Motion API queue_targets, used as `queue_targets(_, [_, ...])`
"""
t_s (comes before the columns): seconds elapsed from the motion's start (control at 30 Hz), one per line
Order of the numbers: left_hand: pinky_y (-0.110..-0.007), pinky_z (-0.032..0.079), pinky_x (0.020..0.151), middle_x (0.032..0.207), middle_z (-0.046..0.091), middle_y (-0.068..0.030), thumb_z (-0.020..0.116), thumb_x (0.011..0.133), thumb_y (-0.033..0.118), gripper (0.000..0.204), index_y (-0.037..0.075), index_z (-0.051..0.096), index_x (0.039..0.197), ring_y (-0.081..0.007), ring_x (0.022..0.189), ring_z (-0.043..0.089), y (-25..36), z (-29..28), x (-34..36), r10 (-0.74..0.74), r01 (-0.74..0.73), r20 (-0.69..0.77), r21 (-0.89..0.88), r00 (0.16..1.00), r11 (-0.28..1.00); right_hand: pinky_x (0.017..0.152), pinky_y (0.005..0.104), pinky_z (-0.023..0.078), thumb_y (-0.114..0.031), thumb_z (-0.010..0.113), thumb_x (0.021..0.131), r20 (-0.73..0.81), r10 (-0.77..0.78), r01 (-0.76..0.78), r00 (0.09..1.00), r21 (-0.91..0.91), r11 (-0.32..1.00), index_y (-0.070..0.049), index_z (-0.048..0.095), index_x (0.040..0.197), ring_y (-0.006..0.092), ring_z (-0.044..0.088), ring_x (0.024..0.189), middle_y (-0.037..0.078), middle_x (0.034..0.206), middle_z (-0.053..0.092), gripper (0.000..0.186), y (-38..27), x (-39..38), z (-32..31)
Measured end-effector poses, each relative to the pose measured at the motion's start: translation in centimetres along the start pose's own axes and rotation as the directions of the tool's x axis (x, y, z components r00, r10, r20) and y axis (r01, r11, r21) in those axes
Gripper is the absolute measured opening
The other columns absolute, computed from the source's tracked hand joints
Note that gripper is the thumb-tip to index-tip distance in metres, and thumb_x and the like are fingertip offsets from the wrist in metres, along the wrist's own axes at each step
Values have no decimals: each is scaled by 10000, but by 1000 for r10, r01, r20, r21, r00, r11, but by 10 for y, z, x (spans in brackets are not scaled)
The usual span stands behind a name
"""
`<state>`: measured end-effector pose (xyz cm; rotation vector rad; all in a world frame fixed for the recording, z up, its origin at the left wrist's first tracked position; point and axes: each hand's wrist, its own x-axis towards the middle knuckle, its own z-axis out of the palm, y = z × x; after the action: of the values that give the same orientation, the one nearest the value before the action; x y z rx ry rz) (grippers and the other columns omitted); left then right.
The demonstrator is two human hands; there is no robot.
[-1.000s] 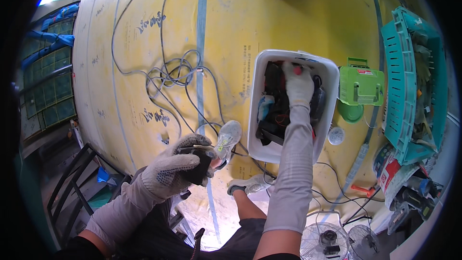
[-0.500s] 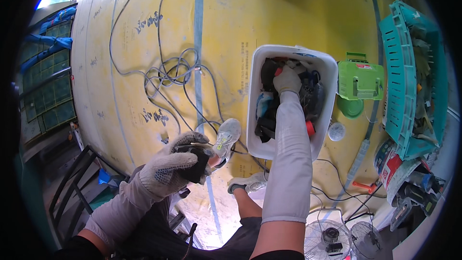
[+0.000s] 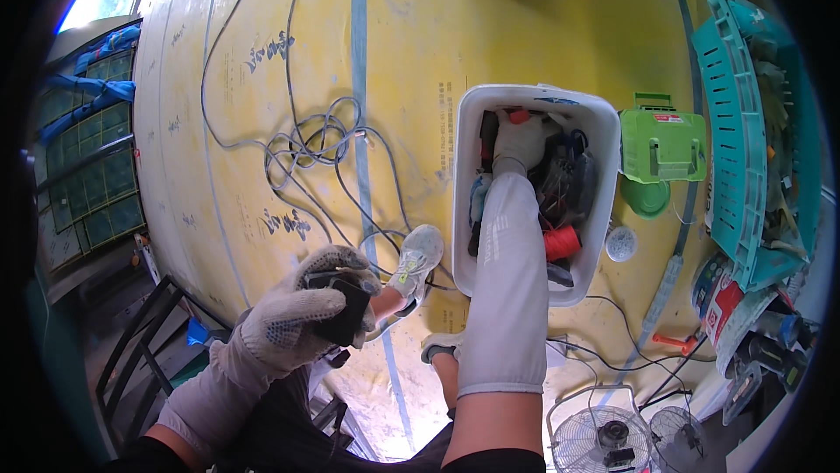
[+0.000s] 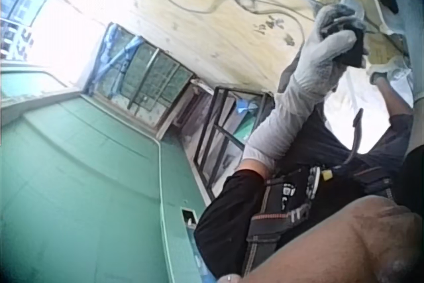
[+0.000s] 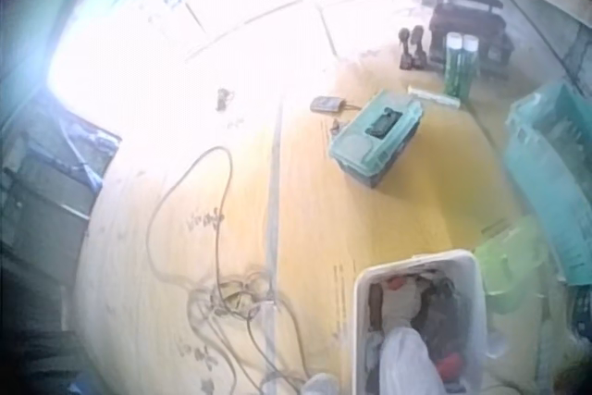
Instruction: Leveling a window frame by inserting plastic shims into the gap between the frame and the sill.
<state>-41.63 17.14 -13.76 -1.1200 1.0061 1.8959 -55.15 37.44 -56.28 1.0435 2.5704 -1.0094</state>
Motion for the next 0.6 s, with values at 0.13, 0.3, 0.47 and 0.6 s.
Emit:
queue_targets(0.13, [-416,615,843,1264,669,-154,772,948,146,577,20,520,1451,-268,1035,722,2,-1,-2,-2,2,16,18,1000,1000,974,492,587,-495,855,812,33,-110,108,993,75,991,-164,773,1251,386,742,1096,184,1178,781,556,5,5,3])
queue_targets(0.3, [-406,609,833,1262,675,-154,780,941,143,575,19,524,1441,-266,1023,723,-1,-2,4,-8,8,70,7,998,1000,1006,480,575,-441,840,811,212,-192,214,958,-87,973,-145,785,1225,389,734,1115,168,1211,779,512,41,40,-12])
queue_targets(0.47, [-402,608,828,1255,682,-155,787,936,141,572,15,530,1432,-261,1019,723,-1,3,0,19,-20,35,32,999,999,999,491,579,-395,766,866,327,-368,391,871,-8,920,-130,782,1193,393,735,1114,185,1151,786,421,34,34,-29])
queue_targets(0.6, [-400,607,824,1251,688,-143,787,934,143,566,11,542,1427,-251,1021,722,-1,4,-1,-26,23,46,56,999,998,980,495,585,-333,718,899,294,-477,550,828,-261,793,-131,781,1138,378,742,1111,198,1100,788,319,22,-3,-36])
